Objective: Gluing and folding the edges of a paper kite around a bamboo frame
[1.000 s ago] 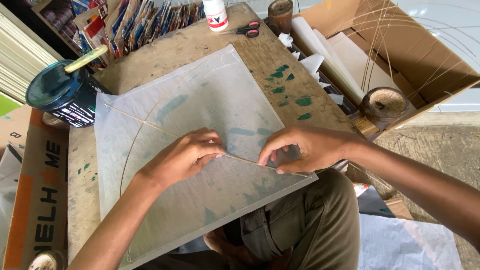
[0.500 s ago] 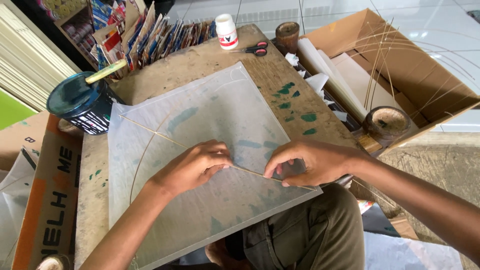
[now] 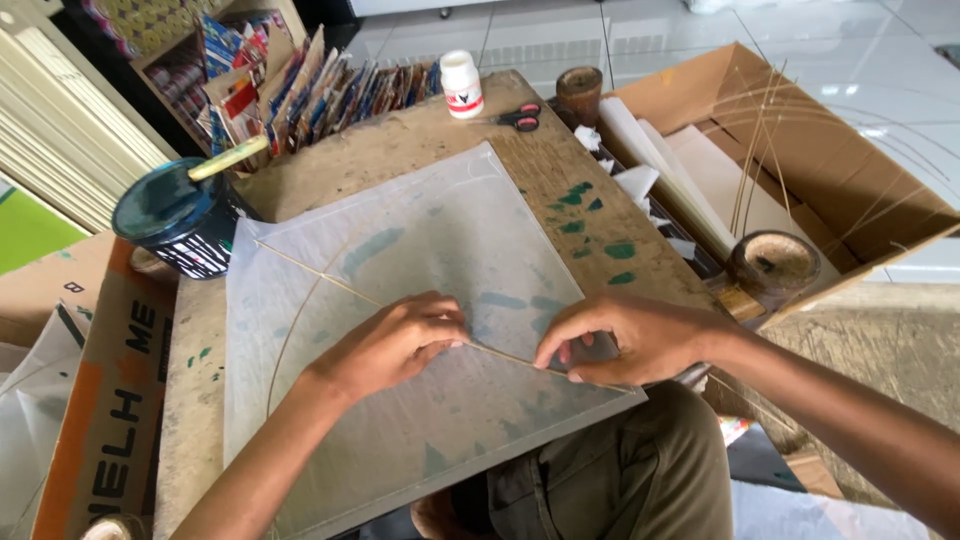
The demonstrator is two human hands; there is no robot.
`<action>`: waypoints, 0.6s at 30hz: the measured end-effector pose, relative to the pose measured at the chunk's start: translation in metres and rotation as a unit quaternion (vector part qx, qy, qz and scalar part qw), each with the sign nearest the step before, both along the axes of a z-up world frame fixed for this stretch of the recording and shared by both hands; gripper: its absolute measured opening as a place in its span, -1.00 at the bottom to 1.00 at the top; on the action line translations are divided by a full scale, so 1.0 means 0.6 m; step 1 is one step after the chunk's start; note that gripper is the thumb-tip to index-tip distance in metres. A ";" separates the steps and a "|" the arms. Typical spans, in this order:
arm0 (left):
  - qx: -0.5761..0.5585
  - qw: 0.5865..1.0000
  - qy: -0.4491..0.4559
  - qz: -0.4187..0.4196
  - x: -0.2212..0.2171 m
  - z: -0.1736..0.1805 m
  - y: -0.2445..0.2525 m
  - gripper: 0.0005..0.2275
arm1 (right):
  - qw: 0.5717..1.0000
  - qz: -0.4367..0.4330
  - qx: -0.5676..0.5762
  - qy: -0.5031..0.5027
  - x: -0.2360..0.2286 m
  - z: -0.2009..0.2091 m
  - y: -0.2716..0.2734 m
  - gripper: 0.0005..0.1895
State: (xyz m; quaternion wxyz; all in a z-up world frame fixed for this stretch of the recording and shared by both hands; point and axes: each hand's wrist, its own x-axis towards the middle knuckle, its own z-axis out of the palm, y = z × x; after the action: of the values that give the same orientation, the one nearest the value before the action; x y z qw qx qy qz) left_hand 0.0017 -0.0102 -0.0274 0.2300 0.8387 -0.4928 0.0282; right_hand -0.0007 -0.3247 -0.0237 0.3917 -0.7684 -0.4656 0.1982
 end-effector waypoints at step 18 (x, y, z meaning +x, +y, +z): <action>0.021 0.999 0.011 0.031 0.005 -0.015 0.004 -0.87 | 1.000 0.013 0.015 0.003 0.001 -0.009 -0.011 -0.60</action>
State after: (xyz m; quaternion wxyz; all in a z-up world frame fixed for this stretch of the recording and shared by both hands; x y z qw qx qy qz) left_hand 0.0049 -0.0081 -0.0367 0.2166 0.8585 -0.4646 0.0161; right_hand 0.0000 -0.3313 -0.0289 0.4020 -0.7557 -0.4772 0.1987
